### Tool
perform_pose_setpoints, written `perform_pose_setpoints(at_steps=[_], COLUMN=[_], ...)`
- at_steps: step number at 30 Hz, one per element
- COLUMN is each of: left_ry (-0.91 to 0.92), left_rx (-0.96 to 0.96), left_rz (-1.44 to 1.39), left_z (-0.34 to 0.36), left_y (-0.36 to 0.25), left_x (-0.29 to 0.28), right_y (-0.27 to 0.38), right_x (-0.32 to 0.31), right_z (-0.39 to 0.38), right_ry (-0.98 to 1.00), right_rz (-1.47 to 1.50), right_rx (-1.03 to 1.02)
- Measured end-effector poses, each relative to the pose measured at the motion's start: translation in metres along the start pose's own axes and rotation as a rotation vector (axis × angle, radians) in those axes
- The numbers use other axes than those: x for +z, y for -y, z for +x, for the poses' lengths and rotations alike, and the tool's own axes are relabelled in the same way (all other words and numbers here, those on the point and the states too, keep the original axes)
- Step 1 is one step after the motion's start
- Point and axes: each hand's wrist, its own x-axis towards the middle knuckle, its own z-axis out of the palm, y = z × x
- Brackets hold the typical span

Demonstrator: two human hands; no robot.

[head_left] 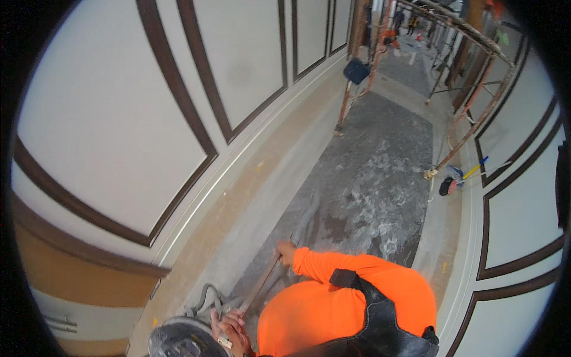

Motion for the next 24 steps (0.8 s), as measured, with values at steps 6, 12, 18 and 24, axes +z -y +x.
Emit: perform_pose_setpoints(at_steps=[6, 12, 18, 24], left_ry=[0.318, 0.211, 0.413, 0.248], left_rx=[0.164, 0.142, 0.223, 0.019], left_rz=[0.072, -0.012, 0.006, 0.005], left_z=[0.02, 0.046, 0.072, 0.068], left_y=[-0.004, 0.014, 0.005, -0.028], left_x=[0.024, 0.056, 0.082, 0.115], right_y=[0.034, 0.073, 0.096, 0.123], right_x=[-0.012, -0.044, -0.074, -0.074], right_z=[-0.015, -0.024, -0.031, -0.05], right_ry=[-0.049, 0.297, 0.495, 0.445], right_rz=[0.211, 0.445, 0.439, 0.431], right_rx=[0.053, 0.073, 0.256, 0.316])
